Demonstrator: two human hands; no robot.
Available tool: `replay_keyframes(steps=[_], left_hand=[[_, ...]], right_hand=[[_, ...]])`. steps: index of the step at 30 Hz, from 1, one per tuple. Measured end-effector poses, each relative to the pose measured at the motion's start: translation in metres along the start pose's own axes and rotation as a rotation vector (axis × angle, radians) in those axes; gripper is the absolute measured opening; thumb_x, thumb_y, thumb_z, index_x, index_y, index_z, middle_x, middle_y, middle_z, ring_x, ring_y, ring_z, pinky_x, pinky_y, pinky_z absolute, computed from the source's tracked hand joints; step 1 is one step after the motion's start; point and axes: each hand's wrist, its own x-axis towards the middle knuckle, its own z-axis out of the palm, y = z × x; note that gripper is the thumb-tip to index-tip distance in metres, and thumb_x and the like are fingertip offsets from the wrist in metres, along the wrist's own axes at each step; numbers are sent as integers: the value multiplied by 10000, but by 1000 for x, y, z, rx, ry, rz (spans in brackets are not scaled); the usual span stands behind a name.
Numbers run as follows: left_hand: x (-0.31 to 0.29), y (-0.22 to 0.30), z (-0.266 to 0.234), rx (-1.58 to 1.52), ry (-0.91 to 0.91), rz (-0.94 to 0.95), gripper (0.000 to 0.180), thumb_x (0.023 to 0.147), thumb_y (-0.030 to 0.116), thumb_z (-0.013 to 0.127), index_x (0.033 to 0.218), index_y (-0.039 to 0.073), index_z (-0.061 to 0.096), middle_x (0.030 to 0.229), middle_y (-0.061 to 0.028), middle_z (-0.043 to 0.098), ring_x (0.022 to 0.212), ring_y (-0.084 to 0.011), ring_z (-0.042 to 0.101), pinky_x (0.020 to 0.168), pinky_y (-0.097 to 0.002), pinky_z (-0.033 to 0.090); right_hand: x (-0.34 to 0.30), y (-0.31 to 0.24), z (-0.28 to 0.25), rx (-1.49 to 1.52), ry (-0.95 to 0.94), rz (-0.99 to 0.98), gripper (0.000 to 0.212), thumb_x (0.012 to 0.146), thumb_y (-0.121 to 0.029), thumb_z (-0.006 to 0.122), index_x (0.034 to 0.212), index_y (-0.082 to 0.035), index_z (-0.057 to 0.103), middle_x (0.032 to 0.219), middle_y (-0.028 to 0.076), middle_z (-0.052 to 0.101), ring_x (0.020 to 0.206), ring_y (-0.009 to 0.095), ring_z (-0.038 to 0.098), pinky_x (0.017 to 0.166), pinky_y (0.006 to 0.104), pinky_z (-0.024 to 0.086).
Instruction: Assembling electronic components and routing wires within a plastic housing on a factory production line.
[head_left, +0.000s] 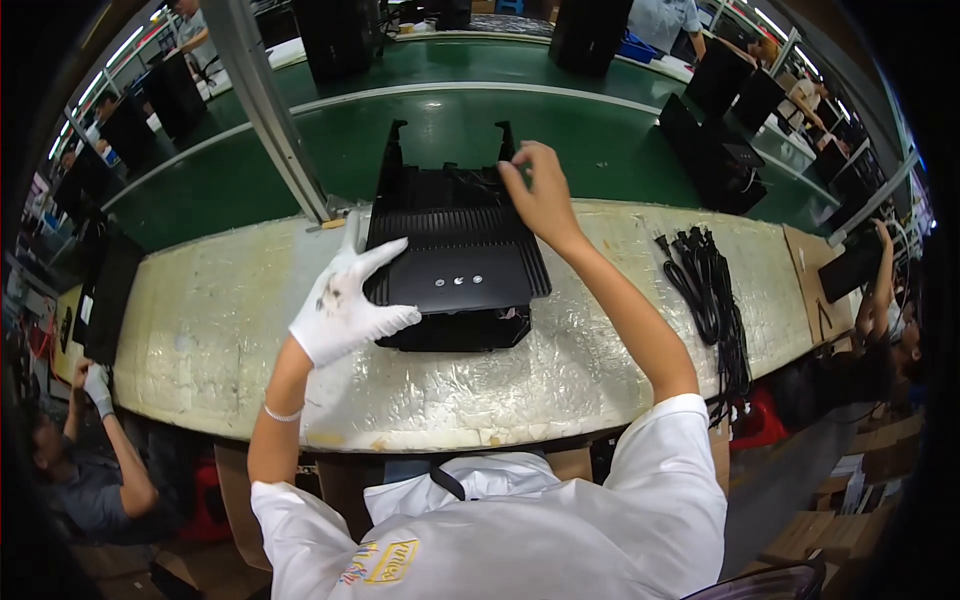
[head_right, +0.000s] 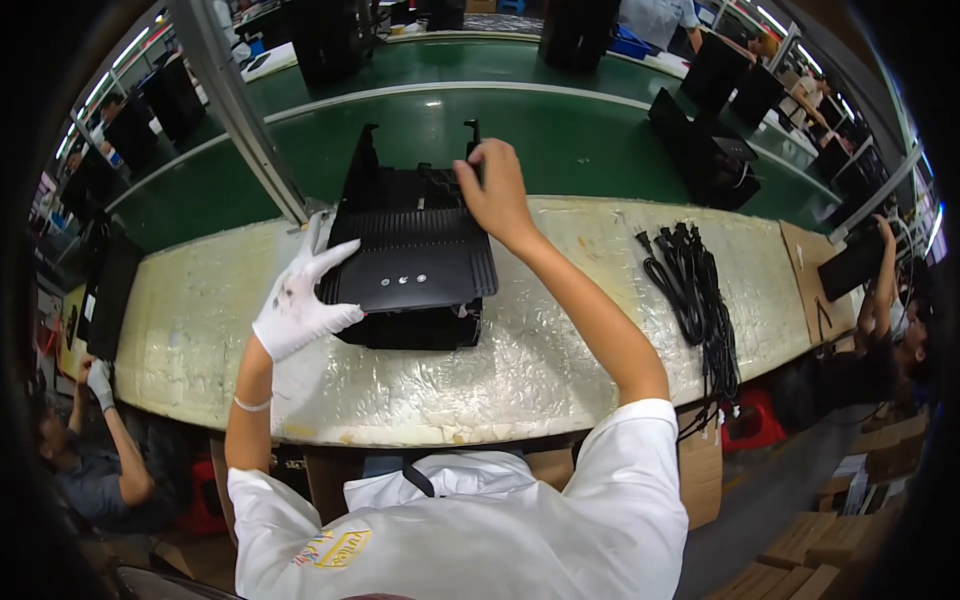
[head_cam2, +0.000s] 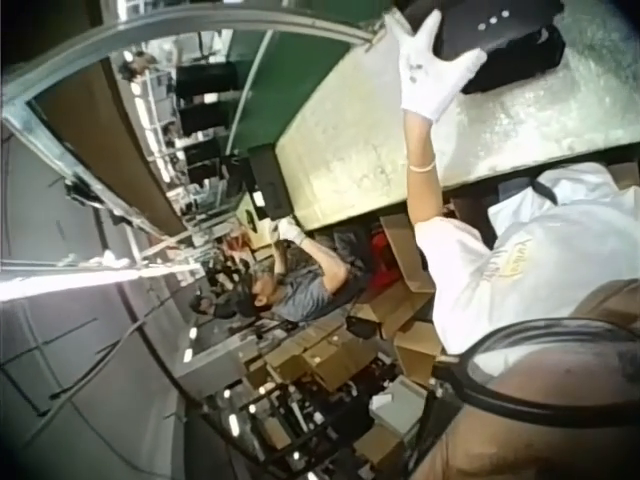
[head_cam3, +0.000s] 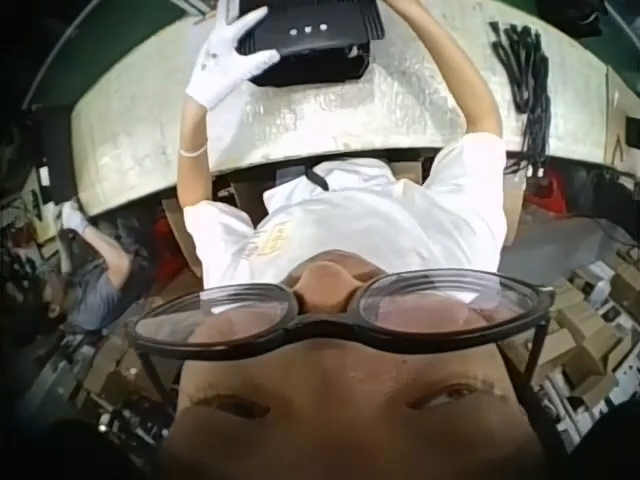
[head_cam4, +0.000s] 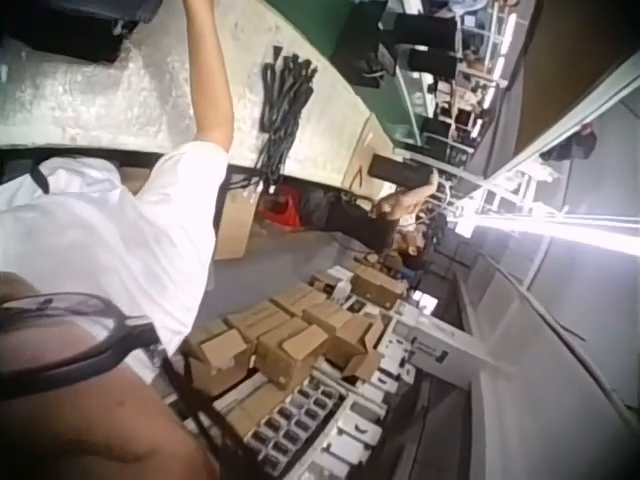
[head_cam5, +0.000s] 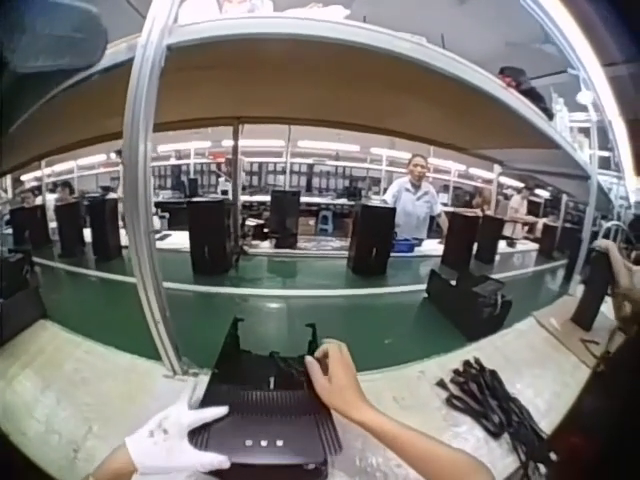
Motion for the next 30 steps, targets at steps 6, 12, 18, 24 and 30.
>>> replay_keyframes(steps=[6,12,18,24,30], left_hand=[[-17,-12,41,-111,133,21,802,728,405,785,1407,114,472,1490,-331,293,1342,-458,393,1084,-461,384],[11,-8,53,-159,237,-27,783,709,270,772,1412,111,467,1499,-324,281,1350,-460,374,1097,-449,369],[125,-39,56,-196,354,-42,591,756,344,767,1296,162,613,1491,-270,343,1366,-422,361,1106,-444,358],[241,-83,80,-120,402,22,598,818,606,639,1296,248,621,1501,-261,338,1360,-378,400,1098,-386,365],[283,-78,86,-111,372,18,496,887,519,606,1301,246,615,1487,-253,369,1385,-360,365,1086,-385,369]], right_hand=[[-90,-15,-98,541,-884,518,551,928,-260,633,1356,27,438,1321,235,516,1160,280,554,930,380,476],[-106,-49,-79,317,-929,376,522,860,-169,649,1317,16,476,1210,297,551,1085,399,577,916,434,466],[-40,27,-41,218,-604,316,462,872,-65,579,1310,16,458,1014,180,630,885,233,626,781,353,498],[8,125,0,81,-587,512,551,831,-74,606,1334,61,429,982,270,651,944,392,646,831,432,501],[12,166,14,-47,-424,398,588,870,-101,641,1390,19,395,696,104,566,623,227,528,627,352,453]])
